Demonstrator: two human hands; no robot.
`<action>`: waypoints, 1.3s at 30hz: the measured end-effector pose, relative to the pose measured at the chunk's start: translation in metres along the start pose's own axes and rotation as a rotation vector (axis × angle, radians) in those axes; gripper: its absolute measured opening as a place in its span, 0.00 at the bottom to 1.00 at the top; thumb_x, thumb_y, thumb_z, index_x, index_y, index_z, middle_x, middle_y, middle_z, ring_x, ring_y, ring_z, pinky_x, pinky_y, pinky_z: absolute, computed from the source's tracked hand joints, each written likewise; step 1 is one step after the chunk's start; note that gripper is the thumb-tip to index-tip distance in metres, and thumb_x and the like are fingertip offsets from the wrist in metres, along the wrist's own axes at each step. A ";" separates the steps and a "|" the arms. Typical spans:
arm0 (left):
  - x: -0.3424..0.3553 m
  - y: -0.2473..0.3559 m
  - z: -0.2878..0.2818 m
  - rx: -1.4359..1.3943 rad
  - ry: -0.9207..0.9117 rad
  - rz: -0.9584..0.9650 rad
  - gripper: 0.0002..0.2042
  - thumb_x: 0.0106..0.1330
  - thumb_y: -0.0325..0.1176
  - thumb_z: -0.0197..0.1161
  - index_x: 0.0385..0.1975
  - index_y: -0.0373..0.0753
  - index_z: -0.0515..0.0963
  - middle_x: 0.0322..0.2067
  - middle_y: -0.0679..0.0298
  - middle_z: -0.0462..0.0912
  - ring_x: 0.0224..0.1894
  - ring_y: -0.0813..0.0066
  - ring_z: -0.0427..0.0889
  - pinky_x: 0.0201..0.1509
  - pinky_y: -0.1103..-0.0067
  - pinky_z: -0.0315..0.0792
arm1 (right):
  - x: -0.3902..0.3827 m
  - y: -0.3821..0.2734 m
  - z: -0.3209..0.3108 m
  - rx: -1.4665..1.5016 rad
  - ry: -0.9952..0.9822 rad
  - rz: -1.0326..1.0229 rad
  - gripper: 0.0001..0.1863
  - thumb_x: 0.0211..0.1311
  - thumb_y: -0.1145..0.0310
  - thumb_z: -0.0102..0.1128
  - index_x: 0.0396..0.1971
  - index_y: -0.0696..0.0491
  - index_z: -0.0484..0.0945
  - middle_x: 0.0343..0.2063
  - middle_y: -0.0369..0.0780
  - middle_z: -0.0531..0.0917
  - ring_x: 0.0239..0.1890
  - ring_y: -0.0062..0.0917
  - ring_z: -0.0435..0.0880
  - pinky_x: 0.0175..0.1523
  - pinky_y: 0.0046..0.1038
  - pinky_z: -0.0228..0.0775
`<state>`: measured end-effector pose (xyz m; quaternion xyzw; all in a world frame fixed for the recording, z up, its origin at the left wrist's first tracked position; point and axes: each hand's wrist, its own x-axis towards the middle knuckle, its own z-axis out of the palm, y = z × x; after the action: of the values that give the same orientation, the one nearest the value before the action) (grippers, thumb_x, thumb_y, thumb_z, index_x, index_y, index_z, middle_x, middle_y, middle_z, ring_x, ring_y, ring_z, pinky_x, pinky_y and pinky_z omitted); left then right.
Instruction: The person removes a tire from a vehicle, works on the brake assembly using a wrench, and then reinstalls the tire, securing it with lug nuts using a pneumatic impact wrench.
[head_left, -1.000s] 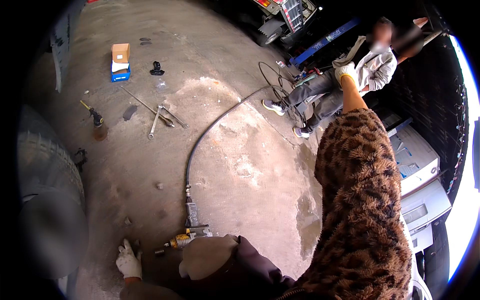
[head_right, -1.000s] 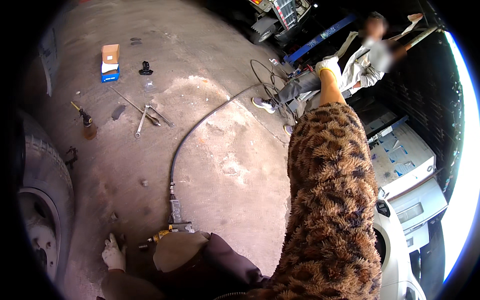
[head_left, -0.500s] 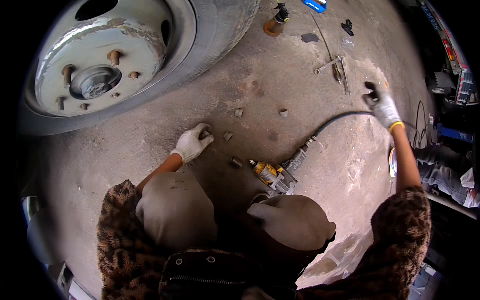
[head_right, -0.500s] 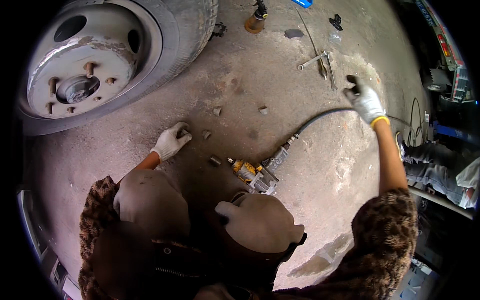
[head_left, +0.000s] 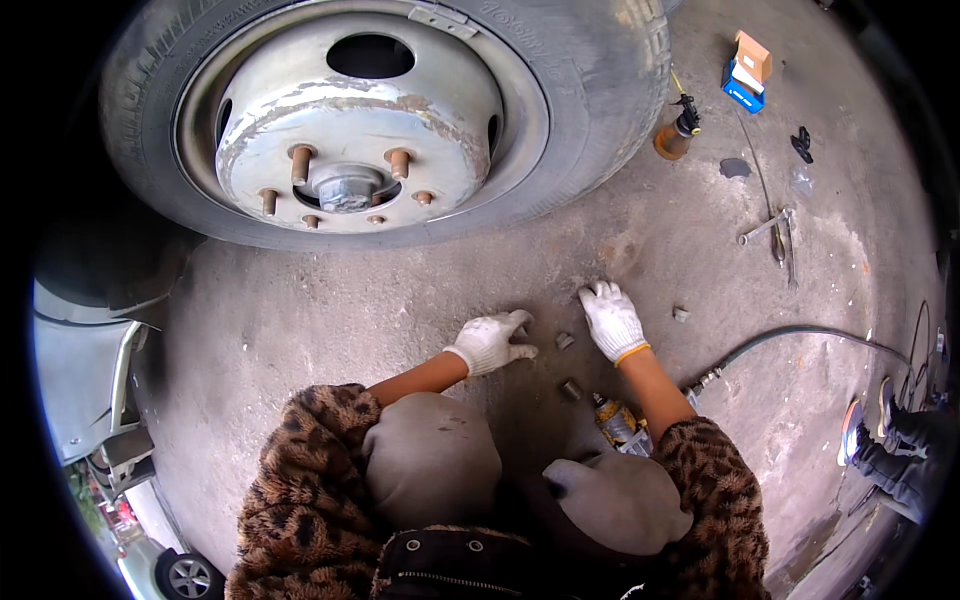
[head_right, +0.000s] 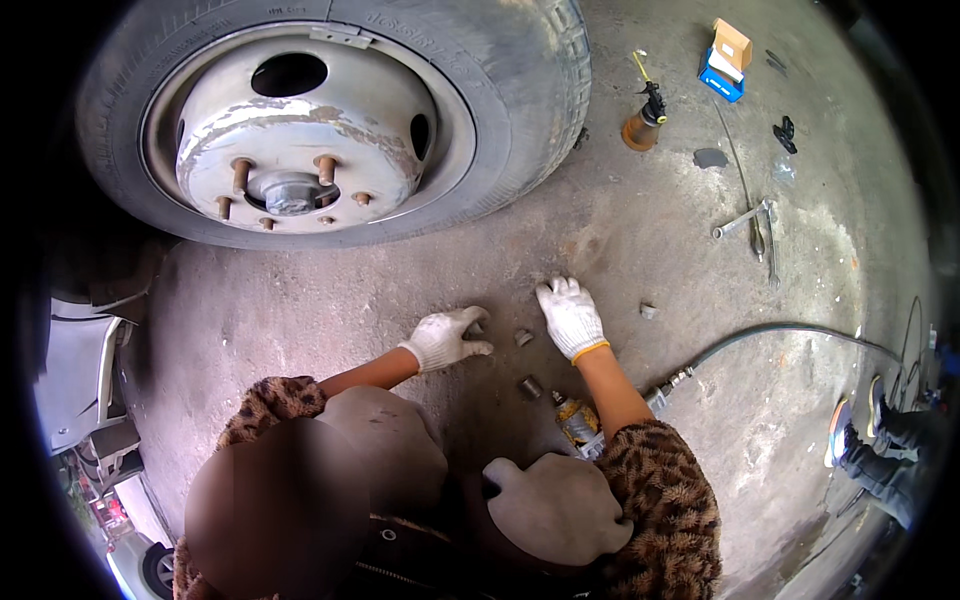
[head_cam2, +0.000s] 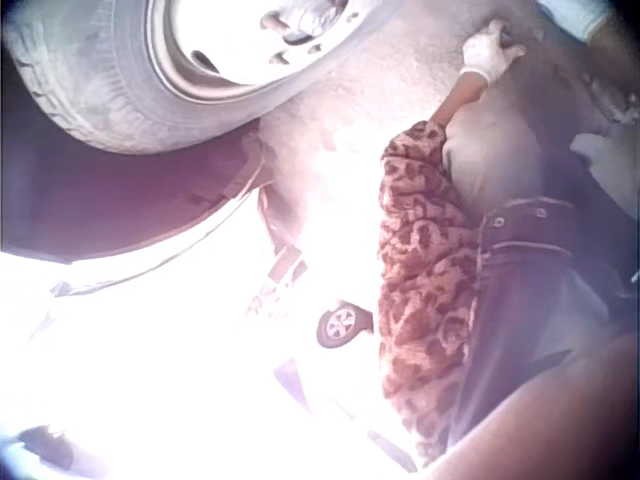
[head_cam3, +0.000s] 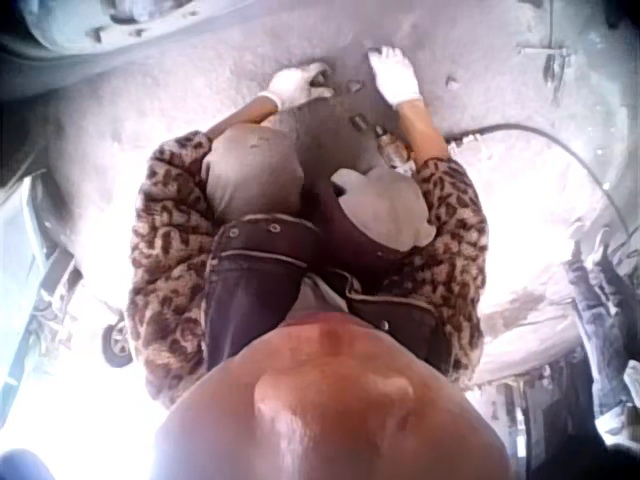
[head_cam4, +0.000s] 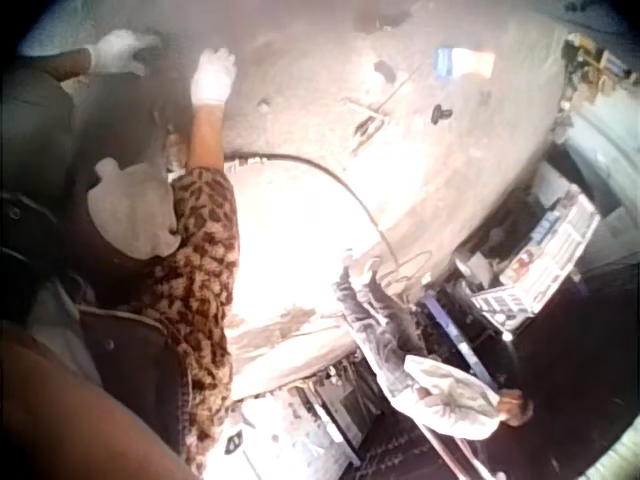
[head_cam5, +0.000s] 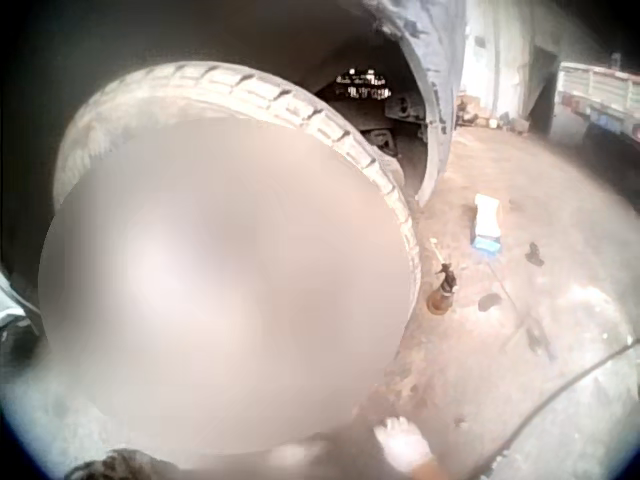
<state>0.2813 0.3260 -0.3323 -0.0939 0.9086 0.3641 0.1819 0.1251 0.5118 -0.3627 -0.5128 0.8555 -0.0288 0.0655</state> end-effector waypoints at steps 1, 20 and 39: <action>0.011 0.008 0.002 0.076 -0.001 0.019 0.27 0.55 0.52 0.62 0.50 0.42 0.69 0.42 0.56 0.79 0.46 0.56 0.78 0.48 0.67 0.70 | -0.009 0.009 0.000 -0.023 0.051 0.015 0.16 0.52 0.71 0.49 0.42 0.53 0.74 0.42 0.43 0.75 0.45 0.36 0.74 0.46 0.36 0.68; -0.007 -0.003 0.031 -0.264 0.062 -0.145 0.11 0.56 0.43 0.56 0.31 0.43 0.74 0.27 0.58 0.78 0.27 0.64 0.79 0.30 0.73 0.73 | -0.052 0.015 -0.010 0.202 0.302 0.679 0.17 0.56 0.68 0.57 0.45 0.57 0.72 0.31 0.49 0.78 0.37 0.41 0.78 0.44 0.37 0.71; -0.068 -0.034 0.031 -1.929 -0.384 -0.227 0.12 0.63 0.45 0.55 0.41 0.47 0.71 0.28 0.67 0.73 0.25 0.81 0.69 0.19 0.86 0.60 | -0.034 -0.106 -0.128 0.320 0.122 -0.293 0.23 0.52 0.55 0.60 0.45 0.53 0.73 0.41 0.45 0.74 0.45 0.37 0.72 0.48 0.36 0.64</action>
<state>0.3619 0.3259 -0.3473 -0.2276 0.1637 0.9376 0.2058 0.2152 0.4895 -0.2210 -0.6121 0.7587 -0.2043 0.0892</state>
